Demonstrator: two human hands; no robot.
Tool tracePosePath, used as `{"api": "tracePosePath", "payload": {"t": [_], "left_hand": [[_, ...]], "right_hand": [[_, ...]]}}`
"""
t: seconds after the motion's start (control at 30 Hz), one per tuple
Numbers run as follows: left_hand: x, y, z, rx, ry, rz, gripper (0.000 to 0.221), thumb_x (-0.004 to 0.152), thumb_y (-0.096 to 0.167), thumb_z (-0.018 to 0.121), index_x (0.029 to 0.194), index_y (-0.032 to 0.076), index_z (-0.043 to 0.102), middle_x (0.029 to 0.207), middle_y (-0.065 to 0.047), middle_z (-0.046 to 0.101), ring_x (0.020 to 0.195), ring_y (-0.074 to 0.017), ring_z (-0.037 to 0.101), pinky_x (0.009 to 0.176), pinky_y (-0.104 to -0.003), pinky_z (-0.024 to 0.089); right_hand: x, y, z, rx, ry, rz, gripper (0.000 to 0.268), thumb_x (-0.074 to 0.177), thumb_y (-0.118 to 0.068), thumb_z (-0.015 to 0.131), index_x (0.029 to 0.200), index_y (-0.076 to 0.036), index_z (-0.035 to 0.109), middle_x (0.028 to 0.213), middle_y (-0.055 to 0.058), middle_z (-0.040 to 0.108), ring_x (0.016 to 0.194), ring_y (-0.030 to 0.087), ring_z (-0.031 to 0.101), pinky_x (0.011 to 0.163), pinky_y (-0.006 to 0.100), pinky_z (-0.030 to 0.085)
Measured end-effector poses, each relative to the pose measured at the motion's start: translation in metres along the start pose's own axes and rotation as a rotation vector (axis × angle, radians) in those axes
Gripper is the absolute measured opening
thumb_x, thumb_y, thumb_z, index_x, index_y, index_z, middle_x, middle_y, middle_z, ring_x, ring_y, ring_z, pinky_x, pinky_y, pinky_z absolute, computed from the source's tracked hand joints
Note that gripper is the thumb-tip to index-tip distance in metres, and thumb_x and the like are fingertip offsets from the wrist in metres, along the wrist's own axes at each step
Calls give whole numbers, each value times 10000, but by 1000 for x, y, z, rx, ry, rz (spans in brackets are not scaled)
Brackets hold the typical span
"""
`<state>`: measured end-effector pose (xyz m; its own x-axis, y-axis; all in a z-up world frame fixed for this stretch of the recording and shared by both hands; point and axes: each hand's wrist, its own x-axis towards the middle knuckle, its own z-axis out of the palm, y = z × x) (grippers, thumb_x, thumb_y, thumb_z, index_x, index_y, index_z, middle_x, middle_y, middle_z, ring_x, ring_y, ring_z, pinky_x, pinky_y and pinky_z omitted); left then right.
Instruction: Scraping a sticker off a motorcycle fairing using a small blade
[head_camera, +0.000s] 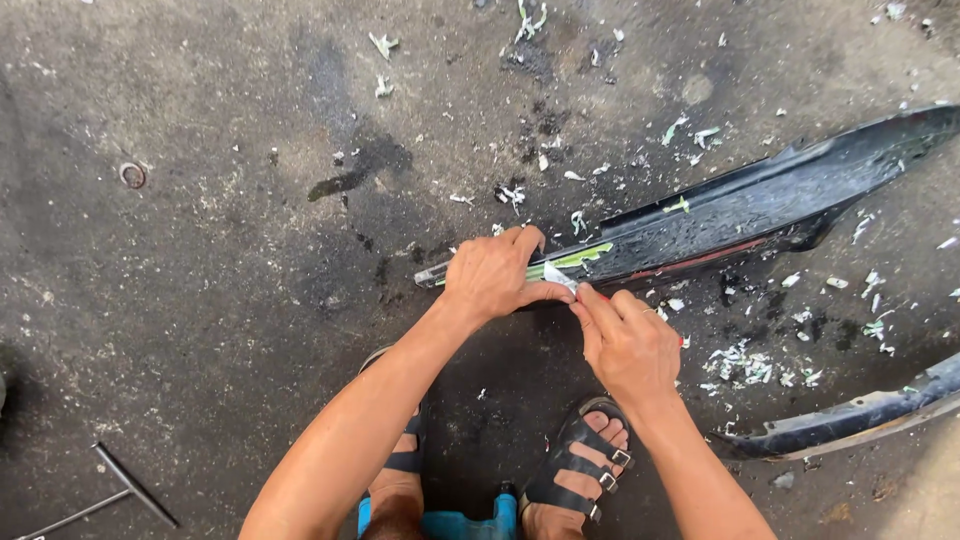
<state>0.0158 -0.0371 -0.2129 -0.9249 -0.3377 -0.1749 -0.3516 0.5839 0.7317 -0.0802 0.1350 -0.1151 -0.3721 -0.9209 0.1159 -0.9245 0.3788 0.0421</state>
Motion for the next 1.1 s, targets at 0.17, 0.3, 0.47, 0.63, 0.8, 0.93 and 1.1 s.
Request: {"api": "tracePosePath", "payload": {"t": [0.17,0.3,0.47,0.63,0.8,0.93,1.1], "left_hand": [[1,8,8,28,85,-92,781,714,870,565,989,141,618,810,-69,664,707,-358,733,626,-446,583],[1,8,8,2,58,-105,808,691,896,561,971,142,626,801,-64,673,706,-348,735,619,-447,584],[1,-7,1,-194,-61,59,740,732,763,678,1133,149,584,971,-102,683,853,-375,735,733,-493,582],[-2,-6,-5,-208,-114,63,738,744,746,696,1164,152,570,996,-96,676,873,-346,734,767,-472,578],[-1,-4,-5,-227,-91,20,718,773,767,652,1133,151,569,955,-91,665,839,-340,729,756,-470,571],[1,-3,-5,-222,-70,25,726,741,764,689,1091,137,581,930,-106,674,798,-338,731,723,-463,571],[1,-4,-6,-213,-59,42,716,749,748,697,1095,133,573,929,-116,679,800,-347,735,718,-469,574]], "right_hand": [[-1,1,-4,68,-29,133,205,1002,-403,690,1101,-260,799,686,13,507,632,263,644,553,375,524],[-9,2,0,37,9,123,195,1016,-386,685,1099,-253,800,689,8,483,612,253,622,540,360,516],[-14,1,4,69,2,67,196,988,-406,694,1083,-273,801,666,-18,491,588,236,617,546,348,523],[-13,-1,6,47,19,38,174,993,-381,691,1059,-266,803,668,-18,476,578,223,594,551,332,516],[-11,-2,9,-1,42,10,175,1008,-370,677,1069,-264,803,684,-16,474,584,213,580,563,327,515],[-10,-2,7,32,26,46,185,1006,-372,687,1083,-254,807,691,-6,474,593,227,593,556,341,512],[-5,0,5,10,22,18,190,1013,-376,677,1079,-252,806,684,-3,462,588,231,582,551,342,508]]}}
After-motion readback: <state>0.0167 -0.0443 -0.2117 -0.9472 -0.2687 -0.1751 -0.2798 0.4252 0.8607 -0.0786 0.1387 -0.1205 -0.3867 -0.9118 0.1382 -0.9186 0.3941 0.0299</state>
